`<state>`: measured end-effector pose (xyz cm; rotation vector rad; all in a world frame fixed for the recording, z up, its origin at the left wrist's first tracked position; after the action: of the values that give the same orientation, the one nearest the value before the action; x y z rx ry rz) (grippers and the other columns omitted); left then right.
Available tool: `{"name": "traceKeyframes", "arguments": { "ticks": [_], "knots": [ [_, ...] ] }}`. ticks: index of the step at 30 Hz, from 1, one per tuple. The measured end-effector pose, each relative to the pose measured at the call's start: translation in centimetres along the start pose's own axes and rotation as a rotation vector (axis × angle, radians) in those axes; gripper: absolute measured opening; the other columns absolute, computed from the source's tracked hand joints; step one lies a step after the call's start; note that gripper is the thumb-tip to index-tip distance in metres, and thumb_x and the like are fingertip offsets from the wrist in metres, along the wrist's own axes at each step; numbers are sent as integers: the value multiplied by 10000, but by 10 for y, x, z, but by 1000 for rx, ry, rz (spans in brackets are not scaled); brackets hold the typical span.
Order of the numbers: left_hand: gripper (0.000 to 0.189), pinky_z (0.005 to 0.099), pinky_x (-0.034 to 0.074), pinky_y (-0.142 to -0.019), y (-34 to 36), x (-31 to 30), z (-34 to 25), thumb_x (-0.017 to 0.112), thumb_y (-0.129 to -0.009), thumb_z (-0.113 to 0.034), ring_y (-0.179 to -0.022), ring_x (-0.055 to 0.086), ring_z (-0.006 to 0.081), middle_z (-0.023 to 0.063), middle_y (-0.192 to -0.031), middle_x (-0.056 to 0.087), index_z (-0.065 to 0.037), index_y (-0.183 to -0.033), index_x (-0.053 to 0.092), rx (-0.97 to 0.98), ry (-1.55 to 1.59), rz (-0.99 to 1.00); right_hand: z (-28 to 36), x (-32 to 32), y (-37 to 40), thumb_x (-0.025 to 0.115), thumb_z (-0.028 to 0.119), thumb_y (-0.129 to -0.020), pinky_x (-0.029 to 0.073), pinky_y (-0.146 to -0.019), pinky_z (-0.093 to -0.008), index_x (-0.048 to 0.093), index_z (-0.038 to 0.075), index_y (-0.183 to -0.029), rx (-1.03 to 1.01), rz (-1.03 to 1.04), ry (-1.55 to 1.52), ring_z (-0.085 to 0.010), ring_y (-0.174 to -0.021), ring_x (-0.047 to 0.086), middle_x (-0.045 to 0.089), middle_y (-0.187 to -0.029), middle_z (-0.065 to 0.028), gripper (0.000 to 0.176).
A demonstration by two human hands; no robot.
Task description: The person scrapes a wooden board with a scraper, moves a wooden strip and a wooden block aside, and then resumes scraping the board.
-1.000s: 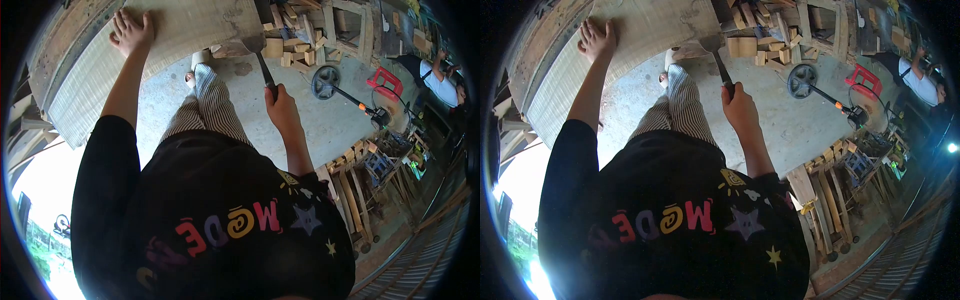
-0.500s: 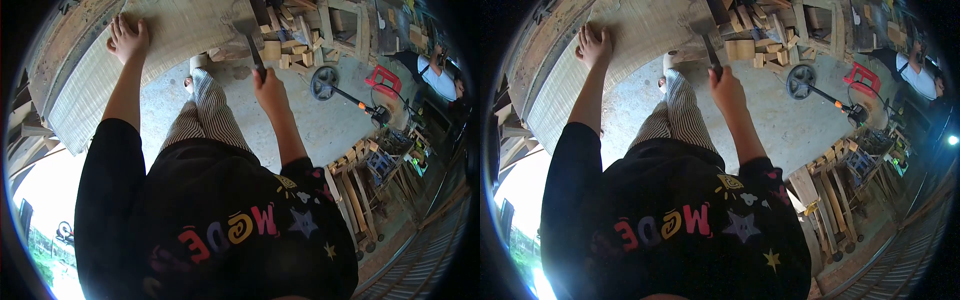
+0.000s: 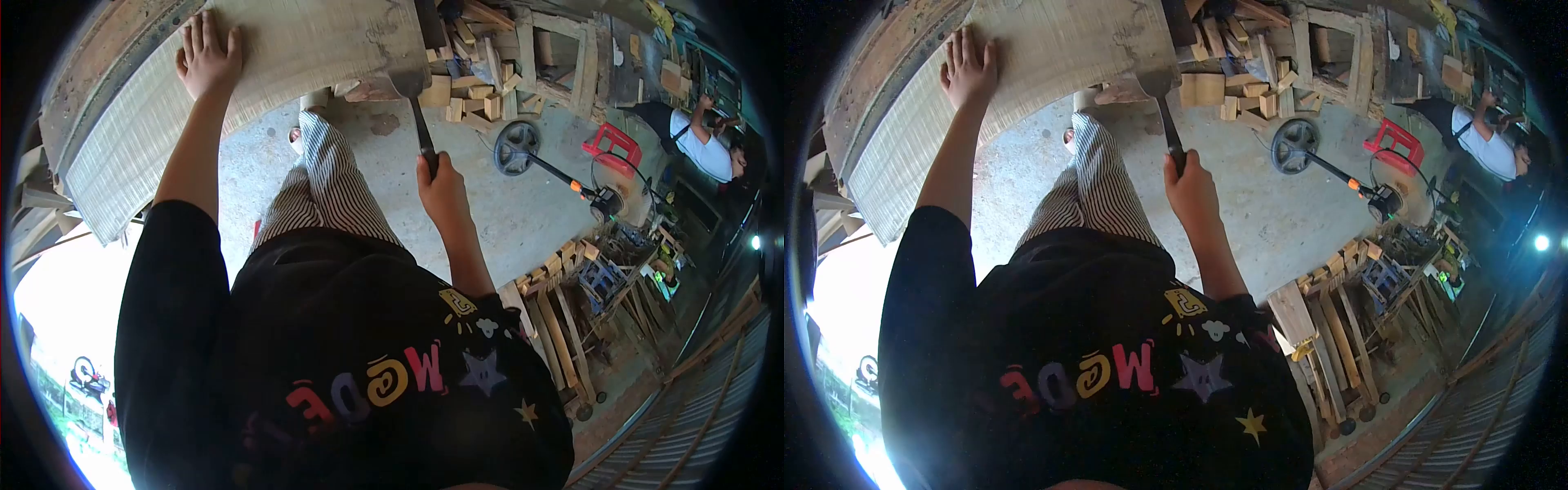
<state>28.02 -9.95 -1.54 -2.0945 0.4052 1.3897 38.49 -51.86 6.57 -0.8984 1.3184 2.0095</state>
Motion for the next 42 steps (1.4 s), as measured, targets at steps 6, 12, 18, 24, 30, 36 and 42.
{"name": "traceKeyframes", "arguments": {
  "ticks": [6,12,18,24,30,36,42],
  "knots": [
    [641,374,103,-1161,8,-5,1,322,-921,-595,-1438,156,161,-42,-1554,211,-308,-1486,224,157,-38,94,23,-6,-34,499,406,-932,503,-626,-536,487,19,-990,-6,-29,-28,-468,-746,622,639,-772,-271,392],
    [640,383,94,-1162,6,-13,-3,352,-917,-582,-1437,162,162,-33,-1549,227,-312,-1484,230,157,11,68,7,-1,-4,497,405,-937,504,-640,-538,494,19,-988,53,54,-37,-463,-756,624,640,-773,-269,389],
    [642,394,97,-1156,3,-13,-4,374,-913,-564,-1435,172,164,-21,-1543,250,-293,-1481,246,141,6,92,42,-12,-56,511,400,-933,498,-619,-539,492,19,-959,-3,-54,-20,-460,-745,624,638,-754,-267,381],
    [645,397,97,-1154,6,-14,-5,377,-910,-565,-1436,168,166,-14,-1548,234,-287,-1479,255,130,-11,105,16,-1,-11,502,413,-936,495,-617,-546,499,8,-964,49,-8,-29,-471,-749,618,633,-754,-276,406],
    [644,403,86,-1156,8,-17,-7,374,-909,-562,-1438,162,173,-6,-1550,230,-288,-1479,254,126,23,137,74,-21,-99,506,405,-932,503,-633,-534,517,-7,-937,-18,-119,-66,-465,-755,621,636,-763,-269,412],
    [639,401,82,-1156,8,-16,-7,393,-908,-536,-1437,163,169,-7,-1550,231,-286,-1479,253,104,4,150,56,-19,-52,479,416,-947,497,-701,-500,535,-20,-971,74,0,-30,-455,-850,617,646,-861,-267,441],
    [635,406,88,-1154,7,-19,-10,418,-903,-517,-1436,167,173,-6,-1548,236,-286,-1475,268,98,15,148,86,-26,-121,512,393,-931,498,-639,-535,521,-16,-953,-102,-175,-54,-467,-773,619,634,-783,-286,409]
  ]
}}
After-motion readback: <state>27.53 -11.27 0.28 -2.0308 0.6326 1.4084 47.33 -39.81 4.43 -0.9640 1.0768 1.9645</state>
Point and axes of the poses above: each hand's wrist, its own y-axis away from the middle knuckle, its own x-axis out of the palm, z = x × y, the point moved 7 cm from there along -y, towards the middle knuckle
